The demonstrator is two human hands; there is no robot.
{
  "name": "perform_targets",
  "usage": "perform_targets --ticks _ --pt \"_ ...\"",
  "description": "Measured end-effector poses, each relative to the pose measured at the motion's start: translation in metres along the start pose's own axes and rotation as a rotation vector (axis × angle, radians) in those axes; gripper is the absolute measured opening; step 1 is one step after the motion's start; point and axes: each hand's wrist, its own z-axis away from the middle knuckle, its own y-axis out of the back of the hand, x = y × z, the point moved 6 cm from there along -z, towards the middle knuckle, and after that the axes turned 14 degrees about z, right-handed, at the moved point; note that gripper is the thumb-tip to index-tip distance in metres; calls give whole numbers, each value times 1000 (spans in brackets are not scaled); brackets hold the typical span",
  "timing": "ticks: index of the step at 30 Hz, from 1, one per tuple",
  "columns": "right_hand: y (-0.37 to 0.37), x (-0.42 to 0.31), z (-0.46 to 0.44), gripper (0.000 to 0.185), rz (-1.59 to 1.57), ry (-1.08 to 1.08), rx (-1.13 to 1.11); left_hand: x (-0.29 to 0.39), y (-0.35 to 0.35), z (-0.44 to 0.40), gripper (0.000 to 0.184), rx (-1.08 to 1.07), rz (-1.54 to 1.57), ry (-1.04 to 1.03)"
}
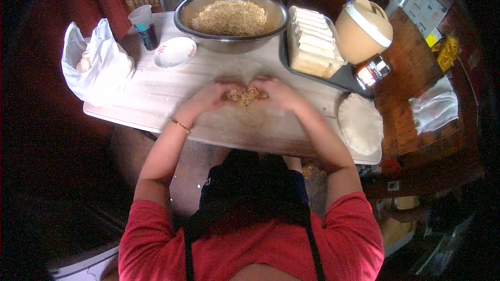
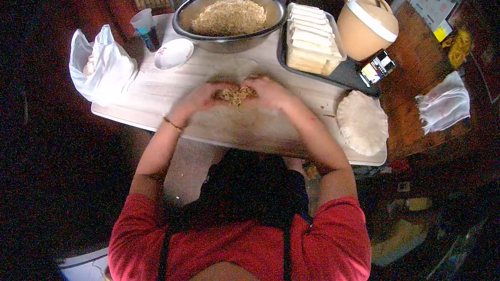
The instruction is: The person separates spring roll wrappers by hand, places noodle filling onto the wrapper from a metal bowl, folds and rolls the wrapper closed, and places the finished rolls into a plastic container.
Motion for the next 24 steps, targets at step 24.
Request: perform_targets --ticks 24 --pt "65 47 -220 24 180 1 128 -24 62 1 15 660 -166 -200"
